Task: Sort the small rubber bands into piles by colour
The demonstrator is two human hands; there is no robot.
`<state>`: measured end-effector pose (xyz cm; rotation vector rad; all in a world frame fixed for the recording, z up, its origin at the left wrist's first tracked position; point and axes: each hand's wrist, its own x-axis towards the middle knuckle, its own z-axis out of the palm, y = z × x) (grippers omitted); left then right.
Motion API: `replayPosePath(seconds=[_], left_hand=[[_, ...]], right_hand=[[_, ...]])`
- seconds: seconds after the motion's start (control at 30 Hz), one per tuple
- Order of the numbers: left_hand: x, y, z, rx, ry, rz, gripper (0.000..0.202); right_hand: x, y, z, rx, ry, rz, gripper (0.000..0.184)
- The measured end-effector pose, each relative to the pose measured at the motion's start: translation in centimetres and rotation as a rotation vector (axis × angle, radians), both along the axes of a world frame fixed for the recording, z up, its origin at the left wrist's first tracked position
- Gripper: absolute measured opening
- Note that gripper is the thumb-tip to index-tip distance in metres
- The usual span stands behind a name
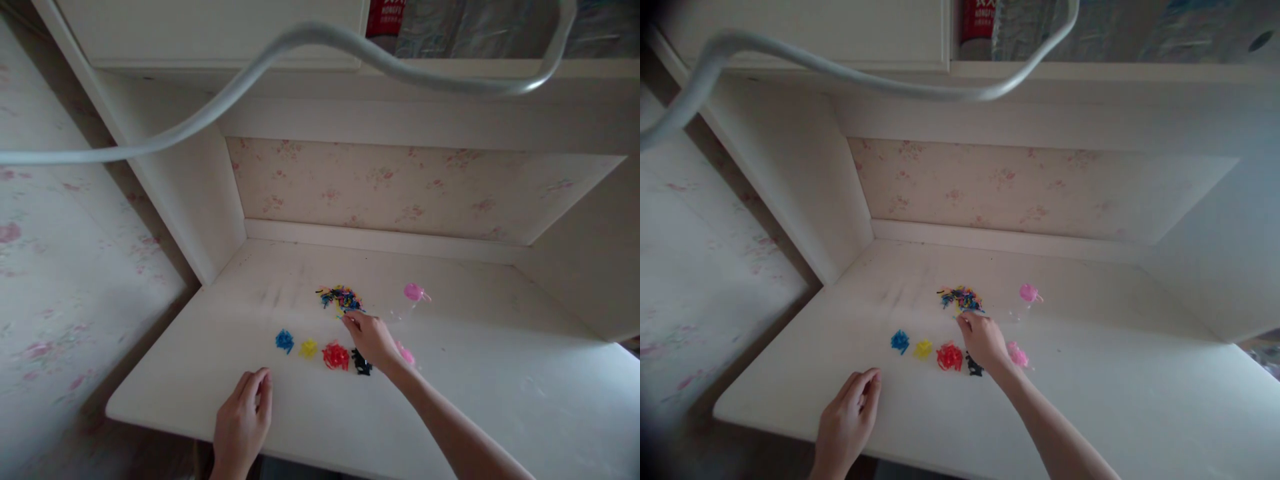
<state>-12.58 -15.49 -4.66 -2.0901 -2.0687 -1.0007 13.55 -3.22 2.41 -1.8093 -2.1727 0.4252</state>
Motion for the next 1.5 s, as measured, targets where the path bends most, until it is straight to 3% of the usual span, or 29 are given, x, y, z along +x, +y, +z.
replayPosePath(seconds=[0.17, 0.33, 0.47, 0.6, 0.77, 0.87, 0.97, 1.1, 1.23, 1.4, 1.5], left_hand=[[0.1, 0.0, 0.2, -0.022, -0.018, -0.003, 0.017], [0.3, 0.2, 0.6, -0.011, -0.054, -0.003, 0.018], [0.2, 0.3, 0.4, 0.001, -0.066, -0.01, 0.02], [0.1, 0.2, 0.2, -0.004, -0.065, 0.002, 0.019], [0.0, 0.3, 0.1, -0.009, -0.037, -0.008, 0.019], [-0.1, 0.1, -0.2, -0.03, -0.024, -0.016, 0.018], [-0.2, 0.0, -0.5, -0.051, -0.022, -0.033, 0.017], [-0.3, 0.2, 0.1, -0.071, -0.072, -0.058, 0.019], [0.7, 1.8, 2.6, -0.116, -0.156, -0.11, 0.021], [4.5, 6.5, 7.0, -0.183, -0.09, -0.271, 0.025], [7.0, 10.9, 8.6, -0.252, 0.047, -0.332, 0.028]], right_hand=[[-5.2, -2.4, 0.6, -0.001, 0.008, 0.165, 0.037], [-9.7, -2.7, 0.3, 0.012, -0.047, 0.272, 0.036], [-11.3, -2.0, -0.1, 0.019, -0.107, 0.308, 0.035], [-11.2, -1.9, 0.0, 0.021, -0.133, 0.335, 0.022], [-8.3, -3.1, 2.0, 0.081, -0.061, 0.273, 0.028], [-4.6, -4.6, 2.5, 0.114, 0.163, 0.17, 0.037], [0.7, -6.5, 1.2, 0.098, 0.504, -0.029, 0.037], [8.6, -9.9, -2.3, 0.078, 0.717, -0.444, 0.045], [13.4, -12.9, -5.2, 0.16, 0.723, -0.732, 0.054], [13.4, -13.5, -5.5, 0.114, 0.65, -0.685, 0.05], [12.9, -12.6, -5.1, 0.056, 0.596, -0.669, 0.051]])
